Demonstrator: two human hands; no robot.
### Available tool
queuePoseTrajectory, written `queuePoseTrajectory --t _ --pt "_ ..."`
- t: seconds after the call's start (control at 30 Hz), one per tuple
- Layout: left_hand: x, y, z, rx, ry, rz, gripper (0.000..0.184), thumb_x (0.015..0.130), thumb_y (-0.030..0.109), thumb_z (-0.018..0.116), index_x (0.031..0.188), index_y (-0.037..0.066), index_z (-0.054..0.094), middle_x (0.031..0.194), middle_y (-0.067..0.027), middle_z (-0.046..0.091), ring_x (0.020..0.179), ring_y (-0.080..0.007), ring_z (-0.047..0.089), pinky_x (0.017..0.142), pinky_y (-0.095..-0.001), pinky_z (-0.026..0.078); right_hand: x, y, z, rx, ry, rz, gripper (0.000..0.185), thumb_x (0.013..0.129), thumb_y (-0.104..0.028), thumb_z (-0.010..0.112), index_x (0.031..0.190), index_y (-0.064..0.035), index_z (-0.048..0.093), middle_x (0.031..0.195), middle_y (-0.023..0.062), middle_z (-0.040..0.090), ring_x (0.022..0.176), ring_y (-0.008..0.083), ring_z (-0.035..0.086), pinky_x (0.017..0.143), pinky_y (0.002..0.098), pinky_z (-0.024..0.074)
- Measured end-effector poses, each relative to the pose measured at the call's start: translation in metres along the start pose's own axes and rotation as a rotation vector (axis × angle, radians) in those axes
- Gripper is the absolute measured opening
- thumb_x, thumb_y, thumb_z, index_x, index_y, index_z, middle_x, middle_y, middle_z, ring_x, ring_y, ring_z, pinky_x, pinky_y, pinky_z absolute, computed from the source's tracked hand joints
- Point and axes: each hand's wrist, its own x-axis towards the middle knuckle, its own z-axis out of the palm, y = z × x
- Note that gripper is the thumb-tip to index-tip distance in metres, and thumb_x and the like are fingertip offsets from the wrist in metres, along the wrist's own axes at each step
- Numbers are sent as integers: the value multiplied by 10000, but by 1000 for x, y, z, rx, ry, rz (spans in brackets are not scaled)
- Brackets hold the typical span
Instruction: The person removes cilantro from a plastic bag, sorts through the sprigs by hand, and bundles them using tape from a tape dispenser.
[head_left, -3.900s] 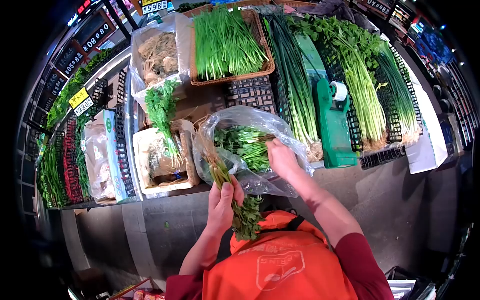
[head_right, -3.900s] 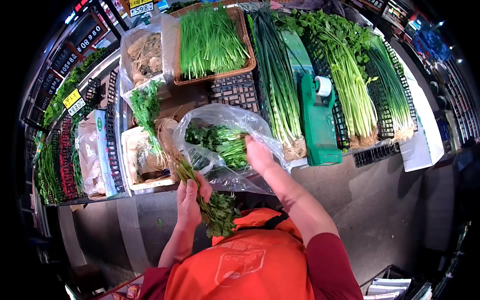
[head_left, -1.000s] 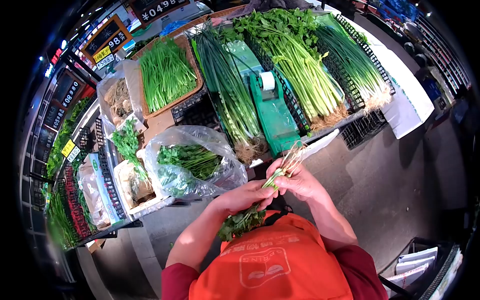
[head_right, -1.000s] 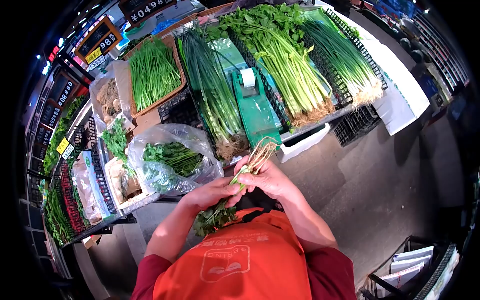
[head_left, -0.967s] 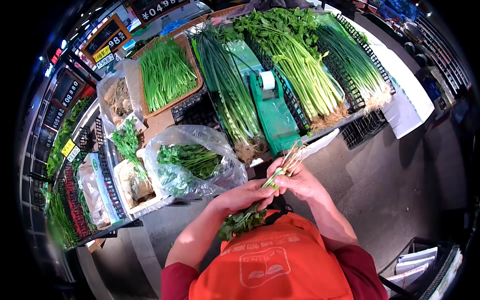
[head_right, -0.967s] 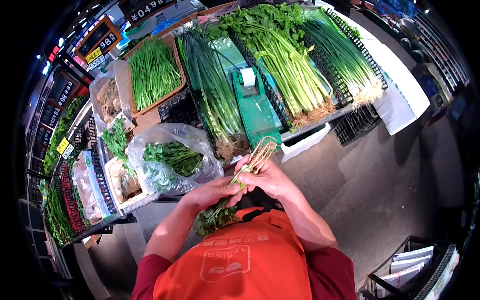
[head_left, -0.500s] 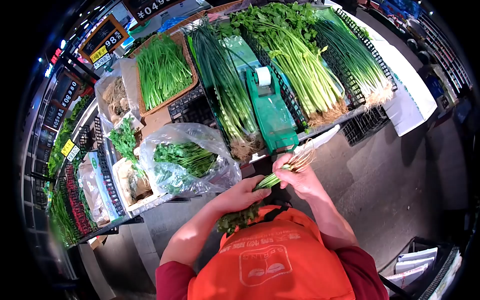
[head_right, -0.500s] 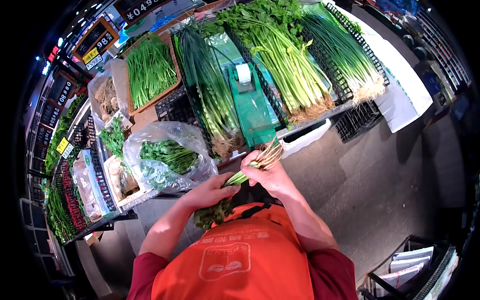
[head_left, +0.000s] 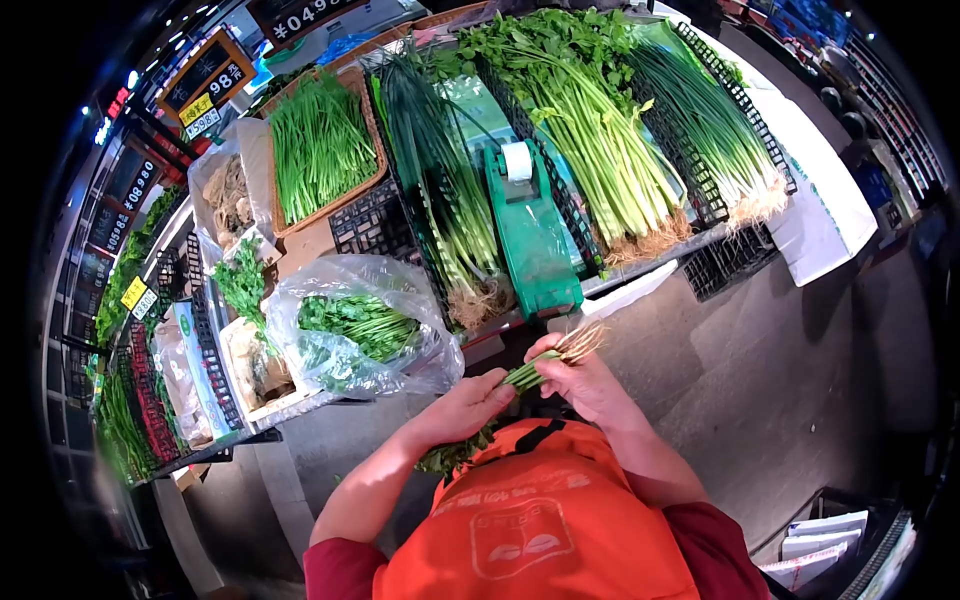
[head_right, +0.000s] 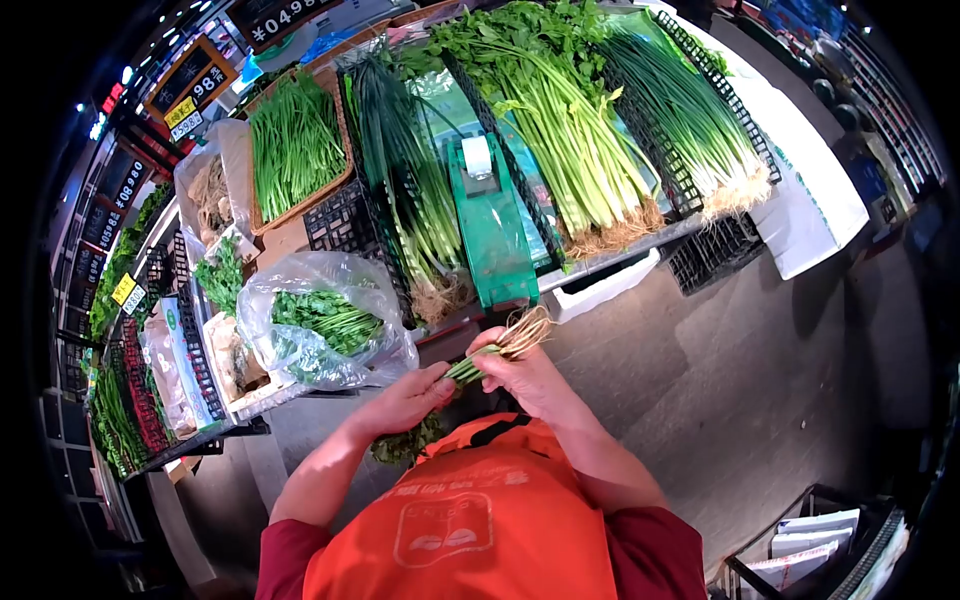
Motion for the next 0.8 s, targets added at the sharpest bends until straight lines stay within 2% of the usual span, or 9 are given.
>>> queuePoseTrajectory --t 0.13,0.2,0.23,0.33,0.4,0.43,0.57,0.67,0.8 --pt "-2 -10 -4 -302 127 10 254 951 270 381 930 26 450 727 8 423 675 -78 387 597 -233 354 12 -26 -27 -283 -115 12 253 797 -25 597 1036 -91 548 892 -13 568 730 45 530 617 186 447" --pt "-7 -14 -10 -480 227 -8 248 954 258 379 968 28 468 758 30 417 680 -60 372 597 -208 341 41 -25 -60 -528 123 -166 286 757 29 616 1011 -98 575 877 -25 567 697 36 497 622 194 427" --pt "-8 -14 -14 -609 228 35 256 953 237 381 1020 7 471 792 21 417 674 -63 362 595 -206 337 62 -14 -89 -625 175 -412 254 744 28 618 973 -80 588 849 -31 561 661 48 477 610 195 420" --pt "-15 -3 -16 -712 363 63 258 951 213 382 1060 -5 467 812 14 414 663 -69 359 594 -209 334 93 -41 -109 -1081 261 -550 246 716 -15 626 954 -65 585 843 40 562 635 129 516 608 245 443" --pt "-19 3 -16 -730 406 48 259 949 203 380 1078 -6 466 816 8 413 662 -71 360 595 -212 331 112 -49 -109 -1225 235 -485 261 711 -47 628 966 -78 585 883 68 549 657 200 543 635 290 458" --pt "-21 5 -15 -737 432 20 261 950 205 377 1079 -4 467 805 10 413 661 -71 360 597 -211 329 122 -52 -110 -1311 180 -471 253 719 -91 628 968 -80 587 918 61 539 769 229 556 690 324 463" --pt "-32 10 -12 -766 478 2 267 953 226 371 1076 13 474 745 21 412 658 -76 366 605 -206 323 147 -53 -113 -1525 86 -650 210 733 -144 622 930 -76 593 914 51 534 896 243 520 727 347 455" --pt "-38 2 -10 -758 542 -11 281 953 253 373 1078 26 482 704 27 407 657 -81 372 611 -207 323 160 -52 -118 -1589 36 -683 156 733 -113 612 879 -62 589 874 51 527 863 252 515 707 356 453" --pt "-40 4 -14 -688 559 -9 298 954 264 372 1089 25 486 696 22 408 655 -85 375 610 -213 325 158 -54 -109 -1591 5 -926 47 743 -68 584 770 -48 552 833 46 526 832 248 509 679 350 454"
